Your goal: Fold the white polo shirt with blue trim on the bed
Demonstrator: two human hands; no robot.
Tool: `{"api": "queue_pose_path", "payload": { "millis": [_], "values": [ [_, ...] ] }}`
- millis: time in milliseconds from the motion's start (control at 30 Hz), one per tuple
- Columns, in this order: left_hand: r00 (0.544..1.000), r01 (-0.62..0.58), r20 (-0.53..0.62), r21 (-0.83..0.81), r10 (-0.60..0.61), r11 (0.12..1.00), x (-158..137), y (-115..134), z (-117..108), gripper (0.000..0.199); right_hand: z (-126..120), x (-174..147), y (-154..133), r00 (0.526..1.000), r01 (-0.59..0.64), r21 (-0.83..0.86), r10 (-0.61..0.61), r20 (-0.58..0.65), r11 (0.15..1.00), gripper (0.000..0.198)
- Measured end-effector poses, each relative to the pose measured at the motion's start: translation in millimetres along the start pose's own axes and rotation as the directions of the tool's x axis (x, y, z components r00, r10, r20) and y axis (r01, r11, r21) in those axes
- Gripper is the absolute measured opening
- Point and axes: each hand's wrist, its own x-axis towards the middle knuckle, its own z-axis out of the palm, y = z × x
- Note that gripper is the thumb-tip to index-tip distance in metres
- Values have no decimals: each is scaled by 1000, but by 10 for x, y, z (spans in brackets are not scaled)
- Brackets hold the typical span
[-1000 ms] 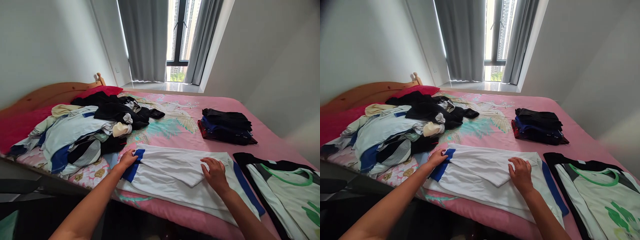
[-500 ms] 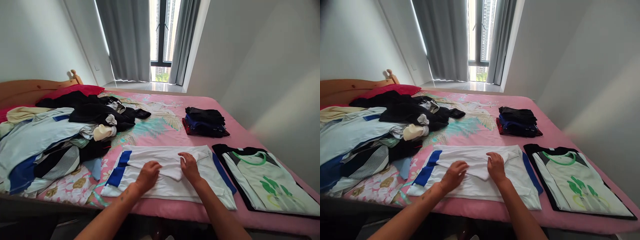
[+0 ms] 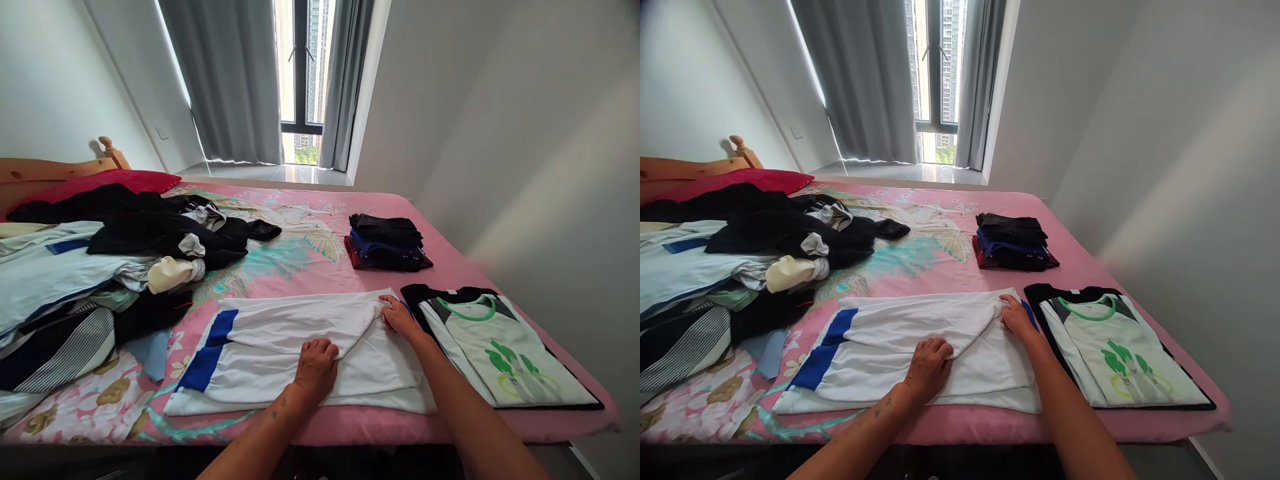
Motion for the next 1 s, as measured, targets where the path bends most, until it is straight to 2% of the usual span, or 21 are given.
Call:
{"api": "queue_pose_path", "payload": {
  "millis": [100, 200, 367, 533, 667, 767, 833, 933, 1000],
  "values": [
    [999, 15, -48, -93, -19, 996, 21, -15, -77, 18, -13, 107, -7, 993, -79, 93, 71, 90, 993, 30],
    [996, -6, -94, -157, -9, 988, 16, -21, -154, 21, -66, 197, -2, 988, -126, 136, 112, 105, 983, 24],
    [999, -35, -32, -181, 29, 983, -39, -33, -119, 21, -99, 214, 27, 974, -165, 112, 144, 176, 980, 23],
    [1000, -15, -16, -201, 12, 979, -62, -61, -52, 21, -34, 206, -8, 954, -193, 69, 171, 244, 979, 25],
    [1000, -11, -17, -213, 8, 977, -76, -46, -45, 18, -42, 256, -46, 969, -181, -10, 180, 170, 983, 19],
    [1000, -18, -20, -202, 14, 979, -107, -9, -57, 17, -108, 250, -48, 988, -148, -106, 153, 37, 983, 11],
    [999, -38, -11, -210, 37, 977, -124, -12, -88, 16, -156, 192, -70, 991, -128, -161, 120, -61, 979, 12],
    [998, -45, -53, -232, 33, 972, -107, -122, -164, 19, -155, 14, -208, 986, -46, -197, 12, -167, 979, 21],
    [994, 6, -109, -205, -29, 979, -62, -262, -215, 26, -58, -145, -379, 976, 67, -202, -106, -188, 977, 26]
  ]
}}
